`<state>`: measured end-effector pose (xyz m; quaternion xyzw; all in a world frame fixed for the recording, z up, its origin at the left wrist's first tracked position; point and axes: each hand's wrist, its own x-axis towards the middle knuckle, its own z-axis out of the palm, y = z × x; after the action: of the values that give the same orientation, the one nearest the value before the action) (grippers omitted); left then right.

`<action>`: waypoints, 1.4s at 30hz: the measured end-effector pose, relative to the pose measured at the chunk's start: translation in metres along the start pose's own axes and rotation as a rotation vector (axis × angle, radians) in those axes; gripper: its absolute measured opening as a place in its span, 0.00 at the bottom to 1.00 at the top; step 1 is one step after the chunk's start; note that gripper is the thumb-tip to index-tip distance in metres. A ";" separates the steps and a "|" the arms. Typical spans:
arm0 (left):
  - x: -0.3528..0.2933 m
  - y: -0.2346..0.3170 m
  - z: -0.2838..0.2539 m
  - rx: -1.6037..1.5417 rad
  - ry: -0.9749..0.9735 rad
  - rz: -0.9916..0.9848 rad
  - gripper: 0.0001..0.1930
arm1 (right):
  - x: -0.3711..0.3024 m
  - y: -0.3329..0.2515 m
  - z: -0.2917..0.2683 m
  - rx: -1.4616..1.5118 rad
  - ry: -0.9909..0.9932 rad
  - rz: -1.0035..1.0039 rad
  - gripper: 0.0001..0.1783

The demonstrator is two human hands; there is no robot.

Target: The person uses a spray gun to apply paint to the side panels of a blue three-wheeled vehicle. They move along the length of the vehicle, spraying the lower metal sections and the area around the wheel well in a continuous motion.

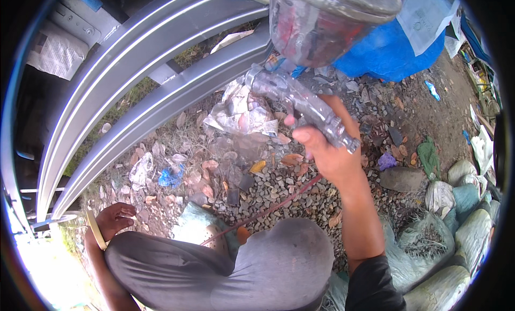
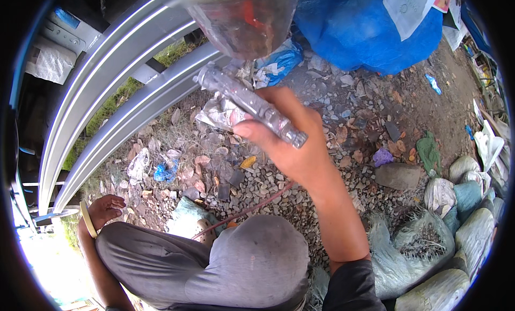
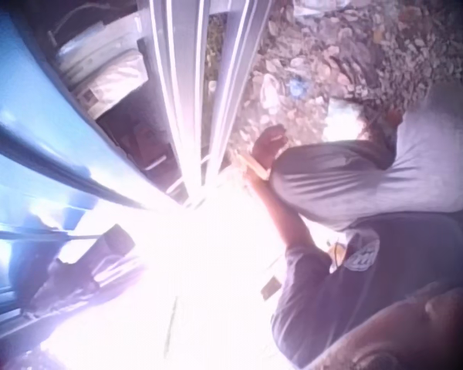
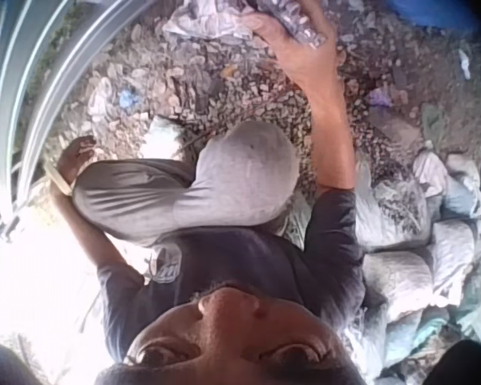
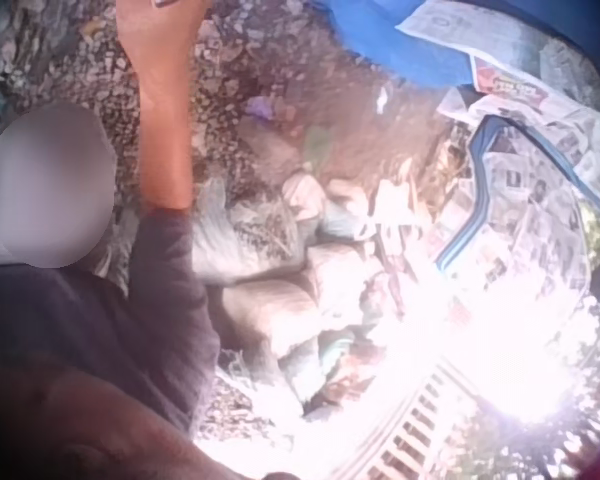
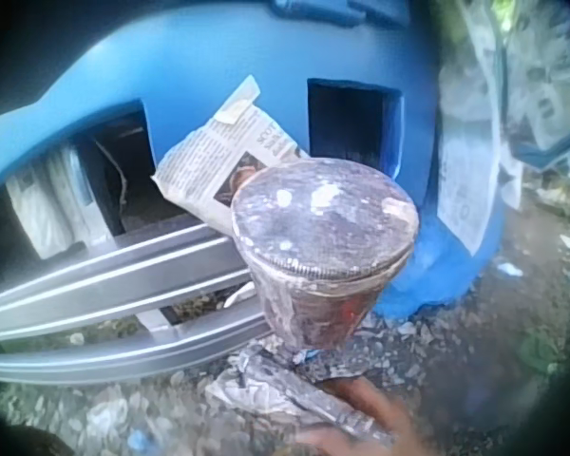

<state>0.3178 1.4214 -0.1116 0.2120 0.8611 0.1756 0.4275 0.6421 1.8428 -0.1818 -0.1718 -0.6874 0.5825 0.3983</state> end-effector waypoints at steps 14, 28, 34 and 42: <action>0.010 0.008 0.006 -0.011 -0.027 0.118 0.22 | -0.008 -0.013 0.003 -0.006 0.237 0.011 0.24; -0.021 0.090 0.038 0.150 -0.027 0.442 0.26 | -0.009 -0.054 -0.017 -0.017 0.449 0.200 0.23; -0.040 0.140 0.080 0.563 -0.134 0.678 0.28 | -0.005 -0.005 -0.005 -0.179 0.439 0.017 0.24; -0.056 0.174 0.115 0.742 -0.376 1.033 0.26 | -0.010 -0.072 0.025 -0.141 0.478 0.301 0.25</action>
<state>0.4788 1.5535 -0.0560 0.7580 0.5626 0.0098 0.3300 0.6458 1.8000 -0.1180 -0.4315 -0.5795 0.5291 0.4450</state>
